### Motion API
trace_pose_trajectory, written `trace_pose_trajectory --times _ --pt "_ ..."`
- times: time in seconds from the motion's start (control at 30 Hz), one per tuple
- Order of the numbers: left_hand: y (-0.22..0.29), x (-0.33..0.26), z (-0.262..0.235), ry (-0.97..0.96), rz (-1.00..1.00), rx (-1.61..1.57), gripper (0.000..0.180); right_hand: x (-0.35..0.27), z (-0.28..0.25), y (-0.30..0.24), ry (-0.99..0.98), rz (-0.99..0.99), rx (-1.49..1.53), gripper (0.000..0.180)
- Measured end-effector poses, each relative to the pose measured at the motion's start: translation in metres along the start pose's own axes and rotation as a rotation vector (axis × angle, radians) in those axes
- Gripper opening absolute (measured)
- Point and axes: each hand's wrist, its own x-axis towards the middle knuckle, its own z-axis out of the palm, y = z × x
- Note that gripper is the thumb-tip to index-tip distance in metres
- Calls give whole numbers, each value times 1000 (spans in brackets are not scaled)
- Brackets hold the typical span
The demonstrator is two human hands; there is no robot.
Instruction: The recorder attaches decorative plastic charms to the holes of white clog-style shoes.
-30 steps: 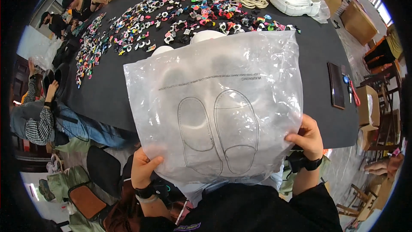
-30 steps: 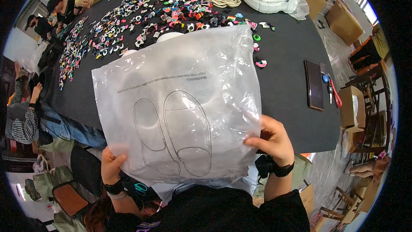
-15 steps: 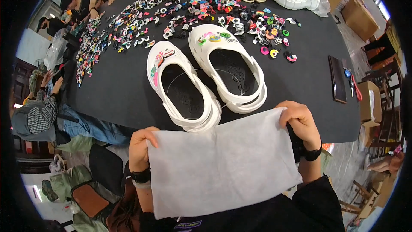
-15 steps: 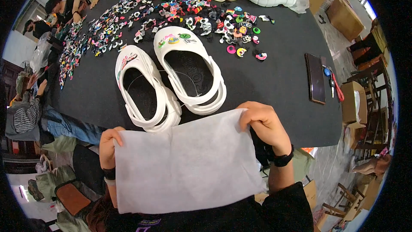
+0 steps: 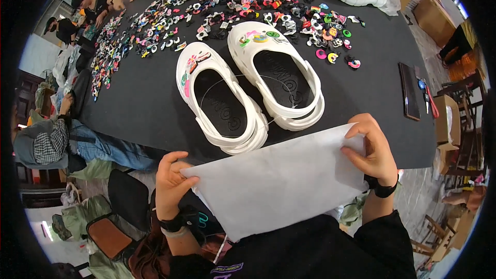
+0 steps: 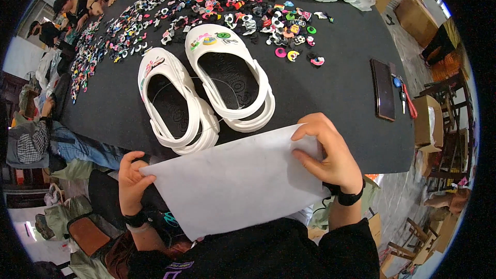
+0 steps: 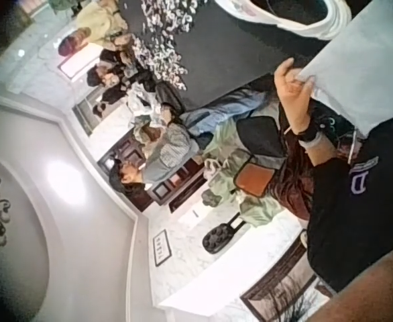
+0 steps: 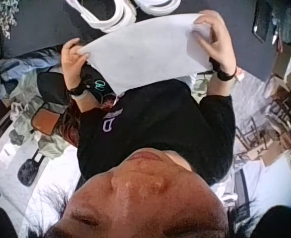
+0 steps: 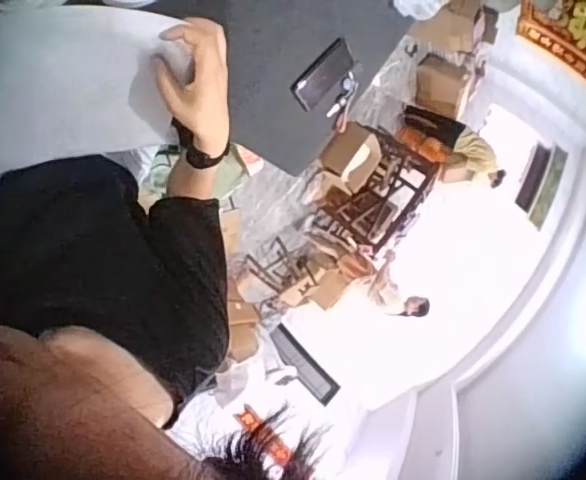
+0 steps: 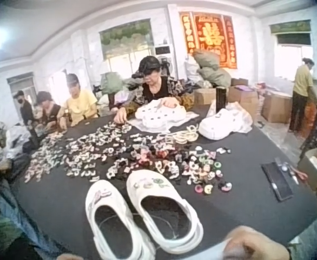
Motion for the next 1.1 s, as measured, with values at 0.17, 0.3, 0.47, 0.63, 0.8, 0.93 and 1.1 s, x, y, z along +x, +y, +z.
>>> trace_pose_trajectory --times 0.17,0.3,0.47,0.63,0.8,0.93,1.1 --pt "-12 -6 -19 99 263 -127 51 -12 10 -1 204 -32 327 56" --pt "15 -15 4 144 500 379 62 -9 7 -17 75 -242 324 55" --pt "52 -35 44 -166 566 771 87 10 24 -43 -210 -633 401 29" --pt "34 -15 66 -510 555 928 59 17 37 -53 -301 -703 421 30" --pt "43 -17 64 -208 378 625 15 7 24 -35 -211 -413 321 84" --pt "4 -53 12 397 129 628 25 -10 19 -8 68 -320 646 128" --pt "6 -45 31 385 246 167 56 -25 71 -11 -154 5 813 133"
